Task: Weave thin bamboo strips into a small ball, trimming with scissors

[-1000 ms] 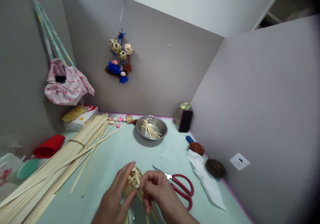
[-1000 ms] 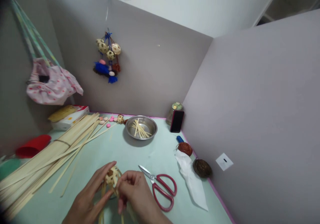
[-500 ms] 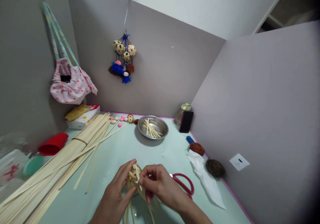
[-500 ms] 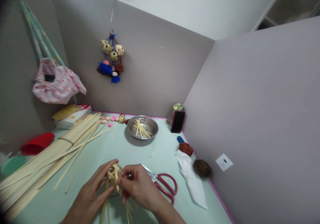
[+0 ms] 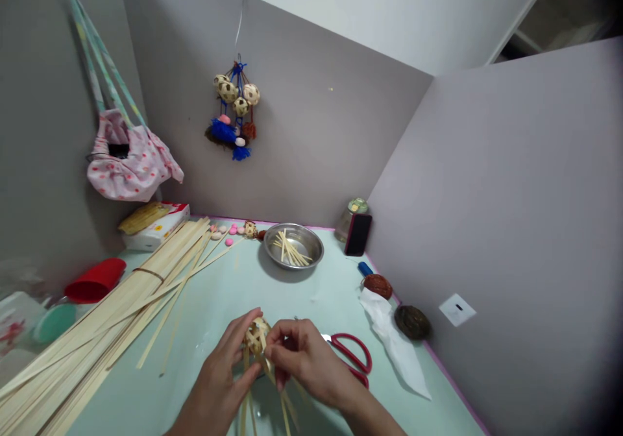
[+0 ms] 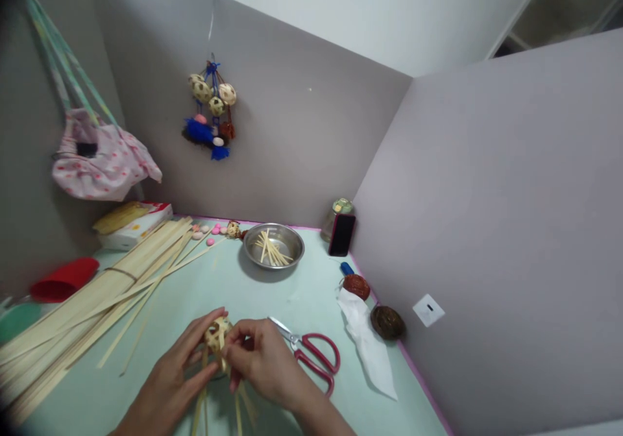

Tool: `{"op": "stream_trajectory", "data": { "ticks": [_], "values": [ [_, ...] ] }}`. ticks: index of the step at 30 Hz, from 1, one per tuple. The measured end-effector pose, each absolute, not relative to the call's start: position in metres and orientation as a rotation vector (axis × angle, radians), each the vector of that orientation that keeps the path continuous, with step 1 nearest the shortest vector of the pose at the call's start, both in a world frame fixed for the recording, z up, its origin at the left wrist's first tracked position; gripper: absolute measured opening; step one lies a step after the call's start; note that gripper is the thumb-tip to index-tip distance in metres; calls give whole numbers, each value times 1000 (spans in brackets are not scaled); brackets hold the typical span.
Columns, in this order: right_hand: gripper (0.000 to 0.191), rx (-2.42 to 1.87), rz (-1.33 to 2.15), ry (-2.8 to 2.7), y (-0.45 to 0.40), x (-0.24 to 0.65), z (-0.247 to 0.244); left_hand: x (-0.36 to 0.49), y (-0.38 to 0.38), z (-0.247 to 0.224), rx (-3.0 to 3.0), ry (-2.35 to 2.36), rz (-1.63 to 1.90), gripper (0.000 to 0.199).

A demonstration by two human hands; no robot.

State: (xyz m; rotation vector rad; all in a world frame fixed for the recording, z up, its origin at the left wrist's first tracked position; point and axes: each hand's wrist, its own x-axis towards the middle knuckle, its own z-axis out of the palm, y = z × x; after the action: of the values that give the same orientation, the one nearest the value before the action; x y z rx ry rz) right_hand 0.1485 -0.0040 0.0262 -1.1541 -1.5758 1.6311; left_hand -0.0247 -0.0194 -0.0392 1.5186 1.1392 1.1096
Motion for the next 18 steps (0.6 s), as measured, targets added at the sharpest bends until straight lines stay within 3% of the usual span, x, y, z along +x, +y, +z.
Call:
{"op": "stream_trajectory", "data": {
  "ticks": [18],
  "values": [
    [14,-1173,1609,-1569,-3,148,26,-25,-21,-32,1485,1103,1131,53]
  ]
}}
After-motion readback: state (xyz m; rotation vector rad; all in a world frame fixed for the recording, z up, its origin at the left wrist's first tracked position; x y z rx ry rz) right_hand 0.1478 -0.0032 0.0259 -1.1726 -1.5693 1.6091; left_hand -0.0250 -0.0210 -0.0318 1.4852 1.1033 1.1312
